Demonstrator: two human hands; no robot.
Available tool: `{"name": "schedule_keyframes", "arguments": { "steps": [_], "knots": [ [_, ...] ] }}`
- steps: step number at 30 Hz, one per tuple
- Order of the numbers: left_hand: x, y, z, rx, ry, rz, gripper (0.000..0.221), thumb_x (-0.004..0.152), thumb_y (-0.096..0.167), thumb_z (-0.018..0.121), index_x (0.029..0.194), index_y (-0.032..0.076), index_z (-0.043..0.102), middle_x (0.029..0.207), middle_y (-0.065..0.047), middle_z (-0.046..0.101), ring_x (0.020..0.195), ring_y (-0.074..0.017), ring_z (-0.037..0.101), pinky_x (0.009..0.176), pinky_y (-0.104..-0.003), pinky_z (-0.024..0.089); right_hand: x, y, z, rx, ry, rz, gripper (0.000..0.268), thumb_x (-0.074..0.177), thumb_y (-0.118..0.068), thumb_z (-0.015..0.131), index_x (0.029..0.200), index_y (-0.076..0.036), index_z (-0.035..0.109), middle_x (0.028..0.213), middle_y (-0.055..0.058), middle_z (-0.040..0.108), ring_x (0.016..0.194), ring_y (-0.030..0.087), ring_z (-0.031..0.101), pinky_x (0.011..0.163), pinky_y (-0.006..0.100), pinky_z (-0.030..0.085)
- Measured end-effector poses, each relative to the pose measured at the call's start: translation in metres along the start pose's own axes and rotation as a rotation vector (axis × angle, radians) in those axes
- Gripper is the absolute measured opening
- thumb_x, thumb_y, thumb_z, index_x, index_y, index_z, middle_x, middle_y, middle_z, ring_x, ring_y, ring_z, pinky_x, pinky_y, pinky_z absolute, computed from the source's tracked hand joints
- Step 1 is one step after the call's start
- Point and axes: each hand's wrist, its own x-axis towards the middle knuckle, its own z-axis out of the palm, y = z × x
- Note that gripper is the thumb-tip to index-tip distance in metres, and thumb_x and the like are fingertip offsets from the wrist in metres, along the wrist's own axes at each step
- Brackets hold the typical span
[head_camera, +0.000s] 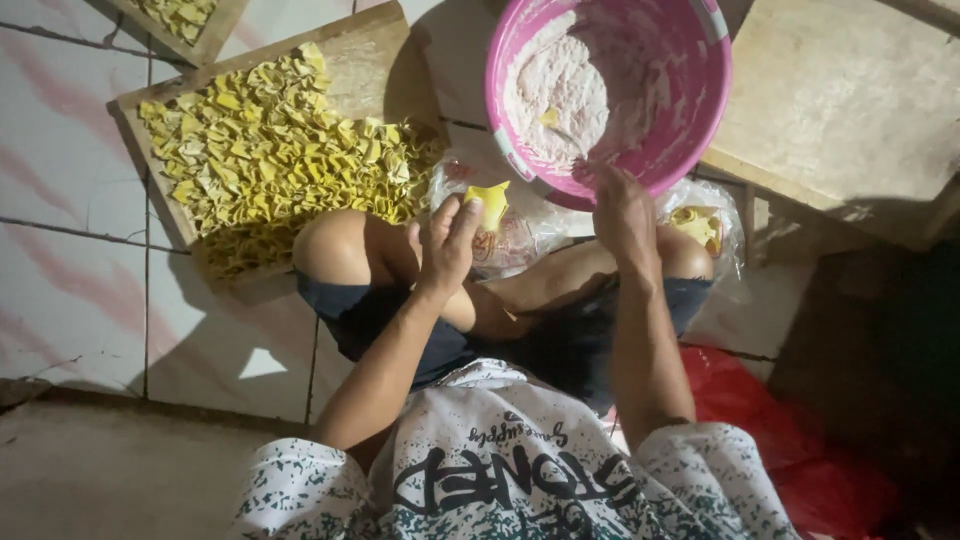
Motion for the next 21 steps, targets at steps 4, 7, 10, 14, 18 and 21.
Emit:
{"name": "schedule_keyframes", "arguments": {
  "steps": [4, 7, 10, 14, 18, 21],
  "knots": [
    [0.008, 0.003, 0.005, -0.017, -0.003, -0.111, 0.049, 0.1, 0.07, 0.044, 0.111, 0.028, 0.067, 0.108, 0.006, 0.076, 0.115, -0.0166, 0.066, 0.117, -0.042, 0.009, 0.037, 0.047, 0.04, -0.51, -0.206, 0.262, 0.019, 0.089, -0.022, 0.065, 0.101, -0.011, 0.077, 0.085, 0.014, 0.075, 0.087, 0.035, 0.076, 0.074, 0.048, 0.06],
    [0.016, -0.008, 0.014, -0.292, 0.016, 0.091, 0.032, 0.093, 0.036, 0.074, 0.077, 0.008, 0.068, 0.06, -0.005, 0.063, 0.065, -0.0128, 0.059, 0.074, -0.03, 0.05, 0.052, 0.08, 0.067, -0.464, -0.137, 0.002, 0.027, 0.088, -0.014, 0.057, 0.101, -0.02, 0.08, 0.077, 0.008, 0.072, 0.077, 0.032, 0.075, 0.068, 0.046, 0.058],
    [0.025, -0.009, 0.017, -0.287, -0.037, 0.117, 0.02, 0.093, 0.03, 0.073, 0.089, 0.011, 0.073, 0.056, -0.003, 0.061, 0.055, -0.0119, 0.062, 0.055, -0.027, 0.053, 0.053, 0.07, 0.071, -0.48, -0.014, -0.128, 0.022, 0.099, -0.022, 0.06, 0.109, -0.022, 0.08, 0.081, 0.012, 0.071, 0.079, 0.032, 0.072, 0.071, 0.044, 0.056],
    [0.038, -0.003, 0.016, -0.19, -0.008, 0.195, 0.04, 0.096, 0.04, 0.07, 0.074, 0.007, 0.062, 0.06, -0.014, 0.056, 0.061, -0.0165, 0.054, 0.062, -0.034, 0.048, 0.052, 0.095, 0.073, -0.395, -0.276, 0.063, 0.037, 0.085, -0.018, 0.07, 0.121, -0.014, 0.073, 0.098, 0.016, 0.076, 0.099, 0.037, 0.074, 0.086, 0.049, 0.057],
    [0.057, 0.004, 0.025, -0.36, -0.047, 0.105, 0.038, 0.097, 0.042, 0.063, 0.075, 0.01, 0.062, 0.066, -0.001, 0.056, 0.066, -0.0156, 0.053, 0.064, -0.03, 0.045, 0.049, 0.09, 0.081, -0.573, -0.276, 0.174, 0.037, 0.086, -0.019, 0.065, 0.113, 0.005, 0.065, 0.096, 0.027, 0.073, 0.092, 0.046, 0.074, 0.077, 0.053, 0.061],
    [0.073, -0.007, 0.042, -0.427, -0.01, 0.069, 0.033, 0.096, 0.038, 0.062, 0.078, 0.01, 0.067, 0.071, 0.001, 0.061, 0.069, -0.012, 0.056, 0.066, -0.024, 0.045, 0.049, 0.085, 0.077, -0.505, -0.253, 0.169, 0.027, 0.083, -0.014, 0.067, 0.104, 0.003, 0.069, 0.089, 0.023, 0.072, 0.089, 0.046, 0.075, 0.072, 0.053, 0.061]
  ]
}}
